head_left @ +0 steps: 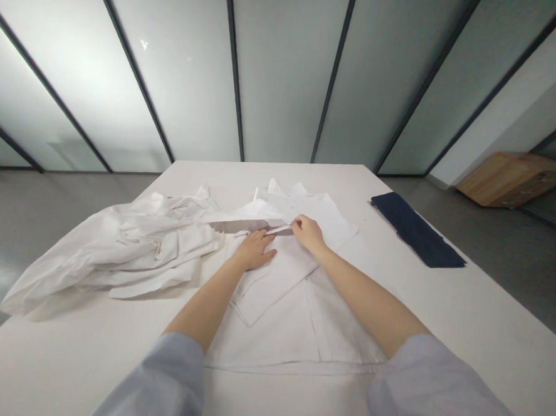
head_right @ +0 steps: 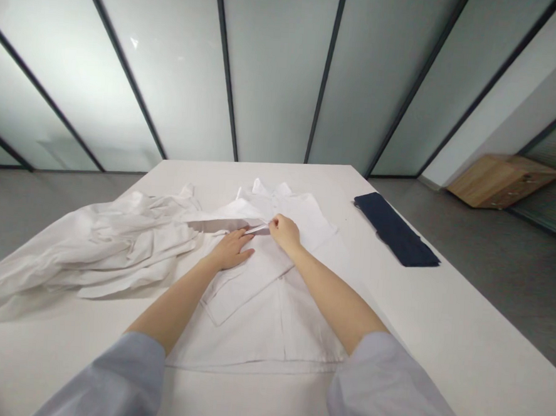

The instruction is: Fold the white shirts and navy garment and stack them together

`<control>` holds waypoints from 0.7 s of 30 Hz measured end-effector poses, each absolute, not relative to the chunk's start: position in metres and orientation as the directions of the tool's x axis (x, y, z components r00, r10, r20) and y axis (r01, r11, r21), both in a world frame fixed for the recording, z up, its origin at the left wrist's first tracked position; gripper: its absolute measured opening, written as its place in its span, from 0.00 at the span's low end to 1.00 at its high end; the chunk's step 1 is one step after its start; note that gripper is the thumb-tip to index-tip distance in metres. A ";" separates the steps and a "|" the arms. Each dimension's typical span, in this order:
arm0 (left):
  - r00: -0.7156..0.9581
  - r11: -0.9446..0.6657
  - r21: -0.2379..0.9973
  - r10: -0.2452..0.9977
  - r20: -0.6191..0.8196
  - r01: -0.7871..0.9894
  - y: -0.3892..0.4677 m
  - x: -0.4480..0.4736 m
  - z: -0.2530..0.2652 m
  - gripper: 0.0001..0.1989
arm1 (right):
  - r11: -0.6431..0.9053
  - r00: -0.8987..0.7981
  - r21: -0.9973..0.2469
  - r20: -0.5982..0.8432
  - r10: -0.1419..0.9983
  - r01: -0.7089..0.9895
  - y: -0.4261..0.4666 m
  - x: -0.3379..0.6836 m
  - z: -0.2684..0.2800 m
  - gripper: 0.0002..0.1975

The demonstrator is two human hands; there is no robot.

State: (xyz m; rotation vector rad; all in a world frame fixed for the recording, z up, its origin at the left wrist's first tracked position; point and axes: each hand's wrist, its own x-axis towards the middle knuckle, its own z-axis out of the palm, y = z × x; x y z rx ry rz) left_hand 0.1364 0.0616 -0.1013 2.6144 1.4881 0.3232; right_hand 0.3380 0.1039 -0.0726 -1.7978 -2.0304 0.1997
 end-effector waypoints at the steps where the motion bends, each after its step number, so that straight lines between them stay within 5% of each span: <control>1: 0.481 -0.499 0.212 0.866 0.136 0.840 0.061 0.136 -0.101 0.26 | 0.108 -0.039 -0.389 0.180 0.983 0.915 0.101 0.353 -0.079 0.12; 5: 0.472 -0.499 0.228 0.866 0.164 0.836 0.062 0.136 -0.101 0.24 | 0.013 0.066 -0.449 0.160 0.985 0.893 0.103 0.392 -0.089 0.13; 8: 0.484 -0.513 0.225 0.858 0.172 0.828 0.062 0.136 -0.100 0.23 | 0.185 -0.046 -0.470 0.292 0.955 0.863 0.113 0.388 -0.080 0.19; 12: 0.494 -0.520 0.199 0.853 0.168 0.831 0.061 0.137 -0.098 0.24 | 0.482 -0.400 -0.261 0.311 0.862 0.836 0.120 0.346 -0.064 0.27; 16: 0.493 -0.513 0.171 0.858 0.145 0.841 0.060 0.136 -0.099 0.25 | 0.470 -0.452 -0.108 0.158 0.878 0.876 0.121 0.313 -0.057 0.18; 18: 0.476 -0.493 0.175 0.870 0.132 0.852 0.060 0.135 -0.100 0.25 | 0.348 -0.321 -0.176 0.167 0.932 0.921 0.124 0.313 -0.058 0.14; 21: 0.477 -0.492 0.189 0.870 0.124 0.850 0.061 0.134 -0.101 0.25 | 0.154 -0.006 -0.476 0.297 0.955 0.866 0.130 0.336 -0.066 0.19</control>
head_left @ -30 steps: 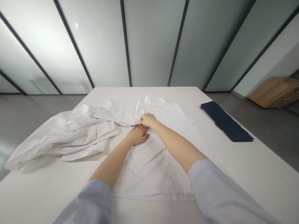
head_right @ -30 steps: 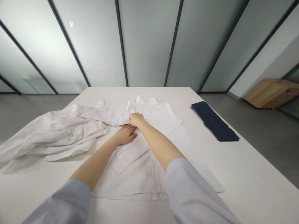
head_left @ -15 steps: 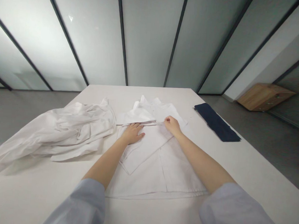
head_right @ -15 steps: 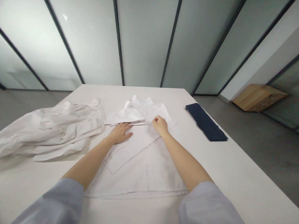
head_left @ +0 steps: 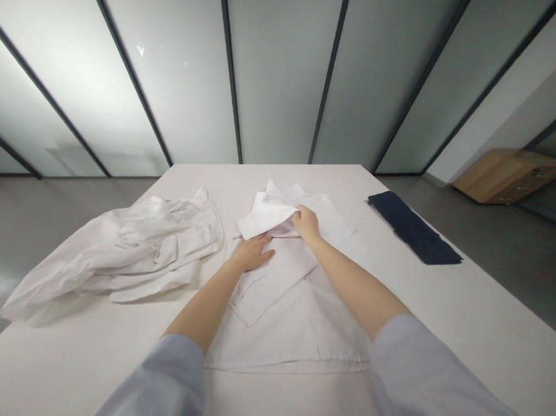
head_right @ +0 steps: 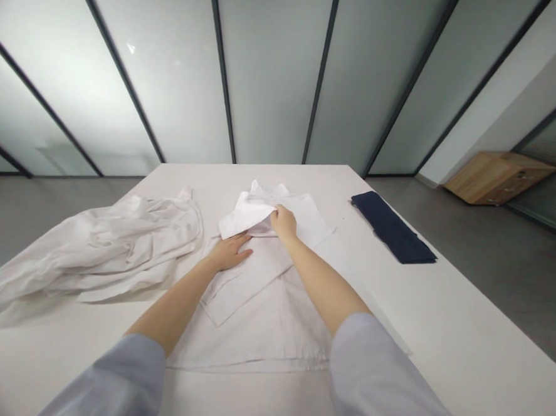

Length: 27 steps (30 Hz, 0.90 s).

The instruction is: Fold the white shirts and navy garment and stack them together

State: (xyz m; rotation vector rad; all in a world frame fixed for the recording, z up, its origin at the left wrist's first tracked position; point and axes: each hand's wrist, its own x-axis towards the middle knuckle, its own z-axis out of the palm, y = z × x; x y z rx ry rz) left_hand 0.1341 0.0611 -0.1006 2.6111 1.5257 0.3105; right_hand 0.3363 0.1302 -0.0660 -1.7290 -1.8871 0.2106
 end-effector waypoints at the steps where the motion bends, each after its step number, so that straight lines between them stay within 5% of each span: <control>1: 0.480 -0.496 0.191 0.868 0.124 0.847 0.061 0.134 -0.101 0.26 | 0.118 0.099 -0.586 0.324 0.941 0.801 0.132 0.350 -0.070 0.21; 4: 0.477 -0.491 0.198 0.871 0.114 0.848 0.061 0.134 -0.100 0.26 | 0.035 0.311 -0.806 0.268 0.912 0.591 0.130 0.401 -0.088 0.25; 7: 0.465 -0.476 0.194 0.879 0.104 0.858 0.060 0.134 -0.098 0.27 | 0.021 0.374 -0.802 0.302 0.877 0.597 0.117 0.454 -0.105 0.29; 9: 0.456 -0.471 0.172 0.882 0.121 0.865 0.060 0.135 -0.097 0.26 | 0.027 0.345 -0.699 0.386 0.855 0.714 0.106 0.479 -0.110 0.33; 12: 0.422 -0.444 0.151 0.893 0.159 0.883 0.060 0.135 -0.096 0.24 | 0.079 0.111 -0.373 0.462 0.880 0.924 0.092 0.492 -0.105 0.38; 15: 0.370 -0.400 0.151 0.909 0.191 0.904 0.061 0.132 -0.094 0.21 | 0.196 -0.166 -0.052 0.345 0.924 0.979 0.086 0.480 -0.093 0.35; 18: 0.328 -0.364 0.179 0.923 0.203 0.914 0.064 0.128 -0.093 0.16 | 0.272 -0.271 0.028 0.243 0.931 0.962 0.087 0.462 -0.084 0.27; 20: 0.273 -0.310 0.205 0.943 0.190 0.929 0.066 0.126 -0.092 0.14 | 0.260 -0.232 -0.070 0.276 0.933 0.963 0.089 0.454 -0.083 0.21; 23: 0.182 -0.225 0.221 0.963 0.199 0.949 0.069 0.124 -0.092 0.17 | 0.194 0.023 -0.447 0.436 0.900 0.873 0.093 0.451 -0.084 0.18; 27: 0.169 -0.214 0.190 0.959 0.230 0.958 0.070 0.123 -0.094 0.21 | 0.228 0.488 -0.886 0.419 0.766 0.403 0.089 0.464 -0.087 0.19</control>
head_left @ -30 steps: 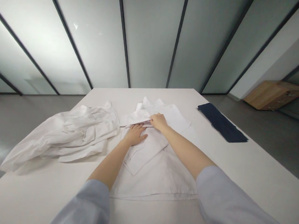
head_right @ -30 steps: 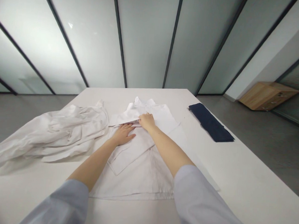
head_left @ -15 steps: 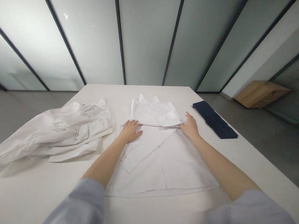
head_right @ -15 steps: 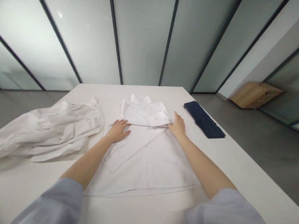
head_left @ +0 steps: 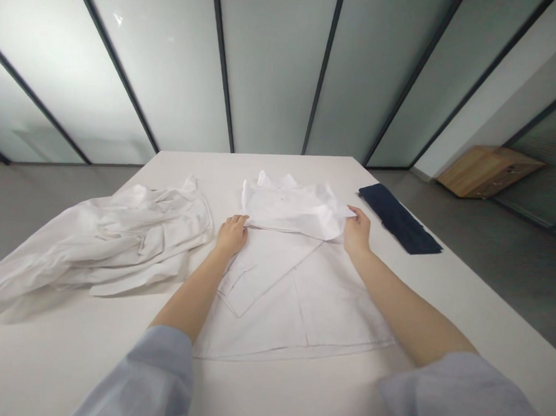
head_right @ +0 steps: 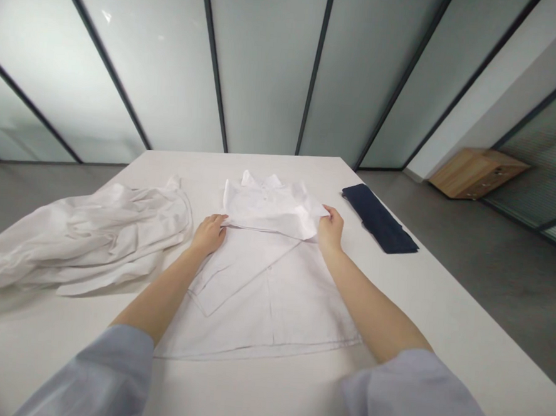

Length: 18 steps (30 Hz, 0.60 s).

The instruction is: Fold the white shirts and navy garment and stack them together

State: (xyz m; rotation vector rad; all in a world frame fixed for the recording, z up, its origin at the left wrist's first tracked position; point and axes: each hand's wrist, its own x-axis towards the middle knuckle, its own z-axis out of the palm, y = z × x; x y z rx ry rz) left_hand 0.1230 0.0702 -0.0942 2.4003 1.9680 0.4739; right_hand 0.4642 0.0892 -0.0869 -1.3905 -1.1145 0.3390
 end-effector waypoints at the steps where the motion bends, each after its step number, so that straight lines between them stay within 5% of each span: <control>1: 0.173 -0.216 0.180 0.959 0.225 0.960 0.070 0.123 -0.095 0.20 | 0.241 0.555 -0.928 0.365 0.748 0.285 0.085 0.470 -0.087 0.20; 4: 0.176 -0.209 0.160 0.964 0.201 0.965 0.070 0.122 -0.095 0.19 | 0.242 0.612 -0.963 0.260 0.747 0.114 0.064 0.492 -0.091 0.28; 12: 0.122 -0.131 0.061 0.984 0.133 0.990 0.075 0.130 -0.086 0.20 | -0.020 0.562 -0.945 0.177 0.808 0.327 0.032 0.547 -0.113 0.48; 14: 0.122 -0.123 0.003 0.988 0.099 0.992 0.082 0.132 -0.080 0.20 | -0.056 0.553 -0.918 0.187 0.812 0.392 0.035 0.555 -0.113 0.43; 18: 0.121 -0.118 -0.076 0.992 0.038 0.990 0.096 0.131 -0.069 0.20 | -0.061 0.506 -0.866 0.231 0.831 0.497 0.038 0.560 -0.106 0.19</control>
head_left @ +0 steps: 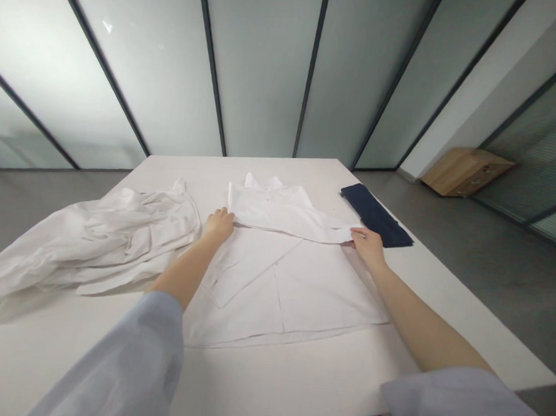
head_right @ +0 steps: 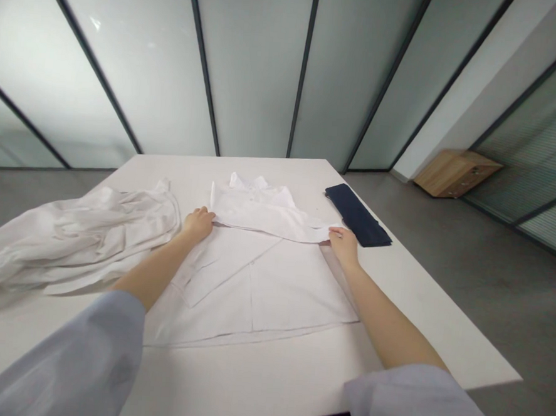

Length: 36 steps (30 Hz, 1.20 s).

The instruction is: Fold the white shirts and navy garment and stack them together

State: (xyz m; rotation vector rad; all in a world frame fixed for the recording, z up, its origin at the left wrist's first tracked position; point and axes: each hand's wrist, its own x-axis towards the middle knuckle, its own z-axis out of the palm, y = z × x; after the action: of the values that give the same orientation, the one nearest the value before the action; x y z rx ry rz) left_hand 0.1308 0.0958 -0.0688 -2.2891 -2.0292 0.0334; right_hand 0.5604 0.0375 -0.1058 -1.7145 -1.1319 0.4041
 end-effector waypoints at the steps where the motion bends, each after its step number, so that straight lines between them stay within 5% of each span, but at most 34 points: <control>1: 0.116 -0.113 -0.087 0.992 0.040 0.990 0.099 0.129 -0.066 0.20 | -0.046 0.495 -0.868 0.237 0.836 0.494 0.036 0.560 -0.103 0.16; 8: -0.005 0.024 -0.127 0.989 0.151 0.992 0.104 0.103 -0.052 0.19 | 0.032 0.336 -0.956 0.134 0.932 0.291 0.009 0.533 -0.079 0.17; 15: -0.017 0.031 -0.119 0.993 0.113 0.992 0.103 0.070 -0.054 0.20 | 0.021 -0.177 -0.823 -0.097 0.979 0.568 -0.026 0.525 -0.075 0.18; 18: 0.005 -0.003 -0.023 0.994 0.109 1.000 0.103 0.069 -0.055 0.27 | 0.000 -0.111 -0.822 -0.076 0.991 0.569 -0.022 0.533 -0.075 0.21; 21: 0.067 -0.078 0.055 0.982 0.179 0.995 0.098 0.087 -0.057 0.27 | 0.090 0.058 -0.783 0.159 0.986 0.616 -0.001 0.535 -0.074 0.16; 24: 0.154 -0.167 0.060 0.973 0.174 0.984 0.089 0.118 -0.066 0.24 | 0.195 0.023 -0.692 0.292 0.956 0.695 0.024 0.520 -0.078 0.12; 29: 0.098 -0.101 0.024 0.990 0.100 0.995 0.085 0.144 -0.087 0.30 | 0.313 -0.231 -0.517 0.219 0.948 0.797 0.043 0.488 -0.095 0.13; 36: 0.068 -0.068 0.019 0.998 -0.008 0.998 0.091 0.126 -0.095 0.33 | 0.177 -0.079 -0.622 0.182 0.980 0.763 0.048 0.509 -0.103 0.16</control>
State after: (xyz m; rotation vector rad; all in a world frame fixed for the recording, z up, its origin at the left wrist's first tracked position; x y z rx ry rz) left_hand 0.1259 0.0910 -0.0948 -2.3097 -2.1578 -0.0111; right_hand 0.5087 0.0477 -0.1035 -1.6371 -1.8944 0.5003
